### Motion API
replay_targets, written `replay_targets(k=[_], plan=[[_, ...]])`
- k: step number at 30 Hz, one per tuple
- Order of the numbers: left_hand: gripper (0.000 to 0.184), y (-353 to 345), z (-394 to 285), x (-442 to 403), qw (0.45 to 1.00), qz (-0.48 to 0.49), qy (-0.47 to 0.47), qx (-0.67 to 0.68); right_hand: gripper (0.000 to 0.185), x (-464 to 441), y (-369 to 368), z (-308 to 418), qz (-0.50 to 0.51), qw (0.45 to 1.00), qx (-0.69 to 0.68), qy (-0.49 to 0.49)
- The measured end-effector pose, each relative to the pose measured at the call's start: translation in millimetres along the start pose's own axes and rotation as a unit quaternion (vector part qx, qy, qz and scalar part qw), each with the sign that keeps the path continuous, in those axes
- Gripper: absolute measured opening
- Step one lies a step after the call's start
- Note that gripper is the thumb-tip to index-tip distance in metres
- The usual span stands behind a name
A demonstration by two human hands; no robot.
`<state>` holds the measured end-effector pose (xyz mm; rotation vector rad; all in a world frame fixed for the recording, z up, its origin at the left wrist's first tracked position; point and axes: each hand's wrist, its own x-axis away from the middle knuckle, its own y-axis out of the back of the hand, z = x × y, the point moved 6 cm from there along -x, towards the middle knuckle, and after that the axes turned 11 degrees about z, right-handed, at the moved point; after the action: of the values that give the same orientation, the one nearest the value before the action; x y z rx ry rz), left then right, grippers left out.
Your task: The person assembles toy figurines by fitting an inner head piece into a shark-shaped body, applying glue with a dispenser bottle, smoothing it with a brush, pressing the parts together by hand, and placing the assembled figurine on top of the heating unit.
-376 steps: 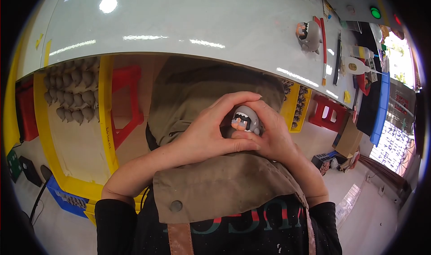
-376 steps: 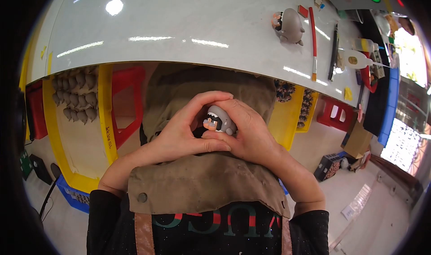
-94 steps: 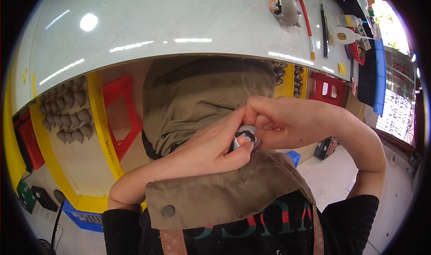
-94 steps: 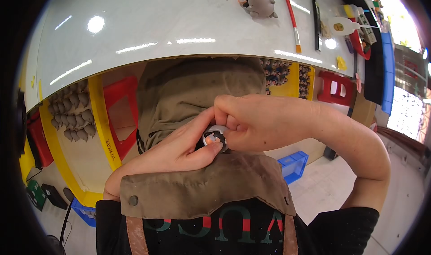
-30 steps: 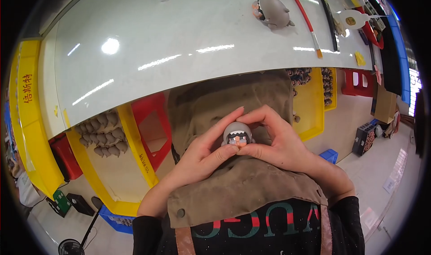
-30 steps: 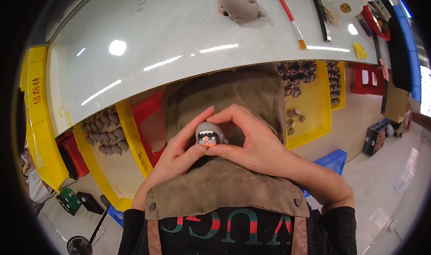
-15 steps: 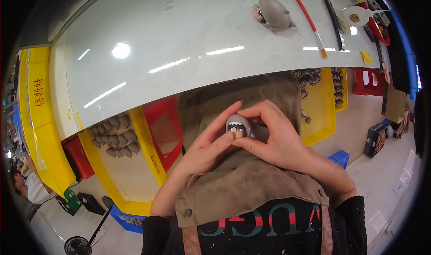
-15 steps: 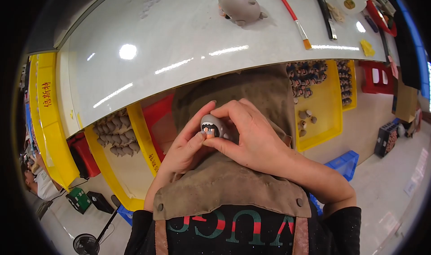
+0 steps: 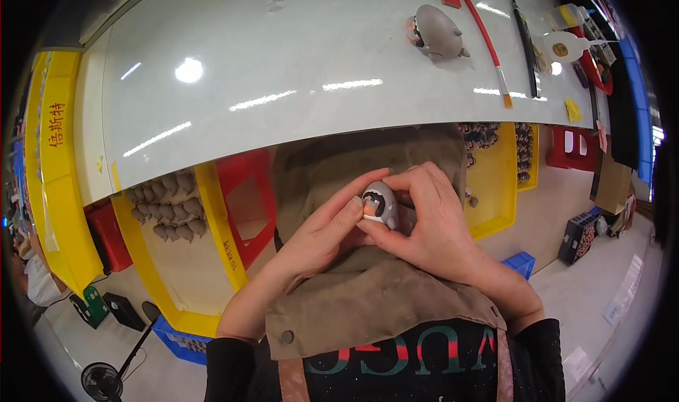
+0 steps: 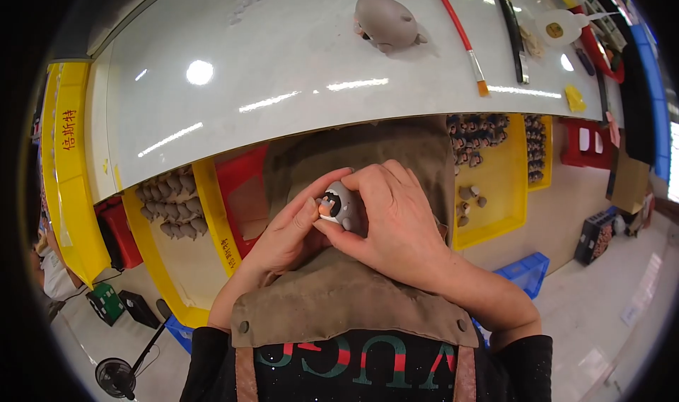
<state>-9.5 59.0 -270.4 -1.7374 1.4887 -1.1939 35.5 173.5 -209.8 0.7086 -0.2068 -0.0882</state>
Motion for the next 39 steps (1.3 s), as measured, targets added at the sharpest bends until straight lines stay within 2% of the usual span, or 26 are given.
replay_targets(k=[16, 25, 28, 31, 34, 39], plan=[[0.052, 7.8, 0.4, 4.3, 0.998, -0.014, -0.014, -0.065, 0.039, 0.5, -1.1, 7.4, 0.014, 0.999, 0.027, 0.018], [0.048, 8.4, 2.2, -1.7, 1.000, -0.003, 0.008, 0.013, 0.040, -0.3, -1.4, 7.4, 0.019, 0.998, 0.060, 0.008], [0.058, 6.6, 1.5, -4.5, 0.999, 0.023, 0.018, 0.029, 0.043, -0.2, -3.1, 6.5, 0.028, 0.997, 0.072, -0.003], [0.059, 9.7, 4.6, -6.4, 0.998, 0.039, 0.016, 0.044, 0.044, -1.6, -3.5, 6.7, 0.029, 0.997, 0.078, -0.004], [0.051, 10.7, 4.3, -6.4, 0.997, 0.043, 0.001, 0.070, 0.045, -3.4, -3.5, 7.5, 0.035, 0.997, 0.075, -0.005], [0.051, 10.7, 4.3, -4.7, 0.997, 0.036, -0.001, 0.072, 0.043, -4.3, -5.3, 6.8, 0.032, 0.996, 0.078, 0.002]])
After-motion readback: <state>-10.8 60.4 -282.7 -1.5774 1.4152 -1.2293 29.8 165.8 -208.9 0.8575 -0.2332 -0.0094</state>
